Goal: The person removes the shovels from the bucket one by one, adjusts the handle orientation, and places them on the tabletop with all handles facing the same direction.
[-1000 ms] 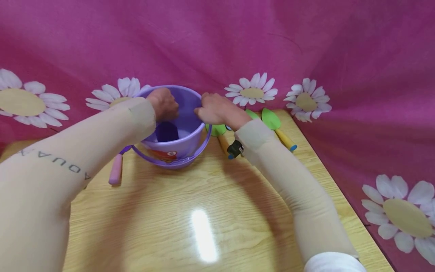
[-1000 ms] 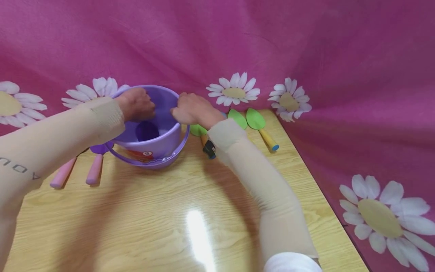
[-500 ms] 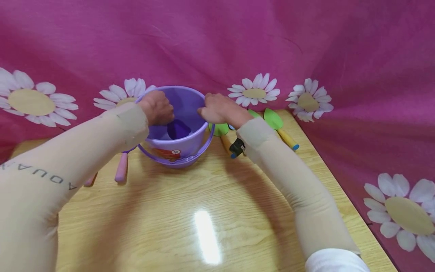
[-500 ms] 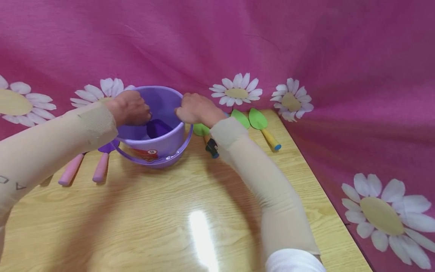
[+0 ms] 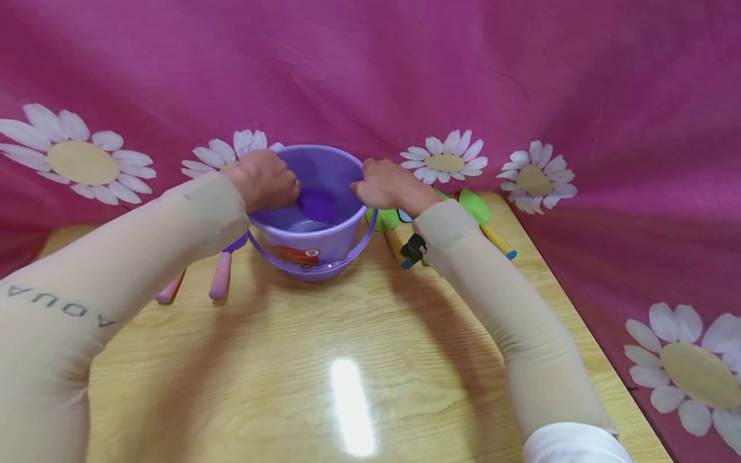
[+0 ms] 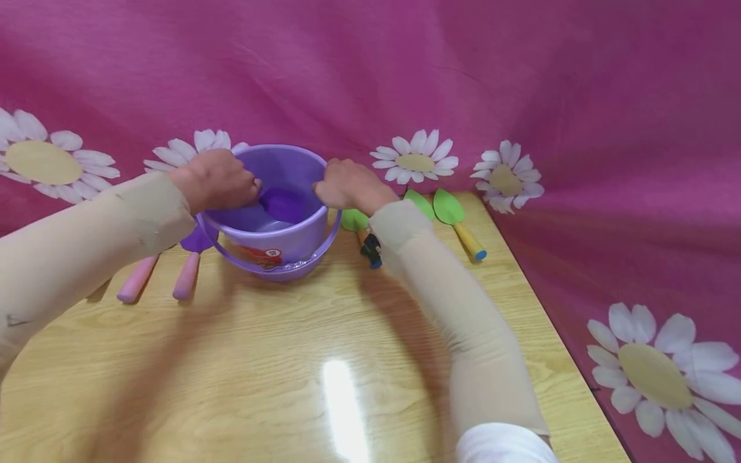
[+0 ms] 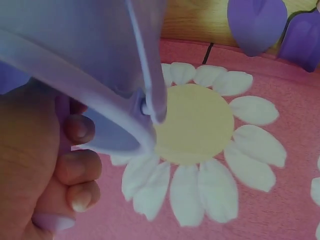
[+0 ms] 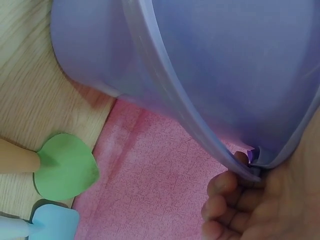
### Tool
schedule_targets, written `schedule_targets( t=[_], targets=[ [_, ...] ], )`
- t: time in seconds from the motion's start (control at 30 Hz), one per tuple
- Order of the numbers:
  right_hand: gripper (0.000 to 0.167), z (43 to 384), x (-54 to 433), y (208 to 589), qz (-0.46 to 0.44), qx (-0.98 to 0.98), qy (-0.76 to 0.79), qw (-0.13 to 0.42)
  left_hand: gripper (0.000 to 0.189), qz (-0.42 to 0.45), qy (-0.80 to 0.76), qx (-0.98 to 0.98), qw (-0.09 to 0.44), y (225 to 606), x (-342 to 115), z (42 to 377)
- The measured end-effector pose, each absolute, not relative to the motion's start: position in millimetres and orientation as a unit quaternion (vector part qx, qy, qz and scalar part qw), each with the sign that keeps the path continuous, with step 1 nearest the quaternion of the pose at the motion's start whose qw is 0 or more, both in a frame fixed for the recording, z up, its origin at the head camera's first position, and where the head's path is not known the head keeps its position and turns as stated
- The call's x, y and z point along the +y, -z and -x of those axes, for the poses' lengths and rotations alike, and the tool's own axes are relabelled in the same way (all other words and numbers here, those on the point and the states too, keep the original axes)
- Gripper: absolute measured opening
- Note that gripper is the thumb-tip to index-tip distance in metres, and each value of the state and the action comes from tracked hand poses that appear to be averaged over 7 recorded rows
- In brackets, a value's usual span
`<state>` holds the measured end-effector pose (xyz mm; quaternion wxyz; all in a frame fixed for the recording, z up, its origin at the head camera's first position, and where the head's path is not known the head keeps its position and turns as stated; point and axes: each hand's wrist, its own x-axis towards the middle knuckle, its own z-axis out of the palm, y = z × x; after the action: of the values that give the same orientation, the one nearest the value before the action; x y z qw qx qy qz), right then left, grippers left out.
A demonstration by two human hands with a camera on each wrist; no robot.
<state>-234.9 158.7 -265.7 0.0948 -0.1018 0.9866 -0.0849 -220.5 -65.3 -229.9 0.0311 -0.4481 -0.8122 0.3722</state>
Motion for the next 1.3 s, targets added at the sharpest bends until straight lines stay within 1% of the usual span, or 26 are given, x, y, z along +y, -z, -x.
schedule_targets(
  t=[0.2, 0.37, 0.53, 0.7, 0.8, 0.93, 1.17, 1.23, 1.3],
  targets=[
    [0.067, 235.0, 159.3, 265.6, 0.100, 0.986, 0.093, 0.100, 0.014, 0.419, -0.326, -0.846, 0.039, 222.1, -73.4, 212.5],
    [0.069, 235.2, 160.3, 265.1, 0.097, 0.985, 0.096, 0.102, 0.015, 0.397, -0.285, -0.869, 0.076, 215.7, -81.4, 204.6],
    [0.070, 235.2, 160.8, 265.3, 0.102, 0.986, 0.097, 0.093, 0.031, 0.386, -0.247, -0.882, 0.111, 209.3, -89.3, 196.4],
    [0.068, 234.1, 160.2, 266.5, 0.109, 0.984, 0.105, 0.090, 0.027, 0.370, -0.212, -0.894, 0.139, 206.0, -100.8, 188.1],
    [0.066, 233.6, 159.9, 267.0, 0.113, 0.984, 0.103, 0.087, 0.026, 0.360, -0.191, -0.902, 0.143, 205.5, -109.8, 183.4],
    [0.066, 234.0, 158.8, 266.8, 0.118, 0.985, 0.096, 0.084, 0.032, 0.340, -0.164, -0.914, 0.151, 206.9, -122.6, 178.6],
    [0.067, 234.8, 158.7, 266.2, 0.111, 0.984, 0.101, 0.094, 0.033, 0.320, -0.148, -0.917, 0.185, 213.1, -143.3, 171.6],
    [0.067, 234.5, 158.5, 265.8, 0.110, 0.984, 0.102, 0.096, 0.031, 0.313, -0.149, -0.920, 0.182, 214.3, -149.8, 168.6],
    [0.067, 234.5, 158.0, 265.4, 0.110, 0.984, 0.101, 0.097, 0.027, 0.296, -0.142, -0.930, 0.167, 214.1, -156.5, 165.9]
  ],
)
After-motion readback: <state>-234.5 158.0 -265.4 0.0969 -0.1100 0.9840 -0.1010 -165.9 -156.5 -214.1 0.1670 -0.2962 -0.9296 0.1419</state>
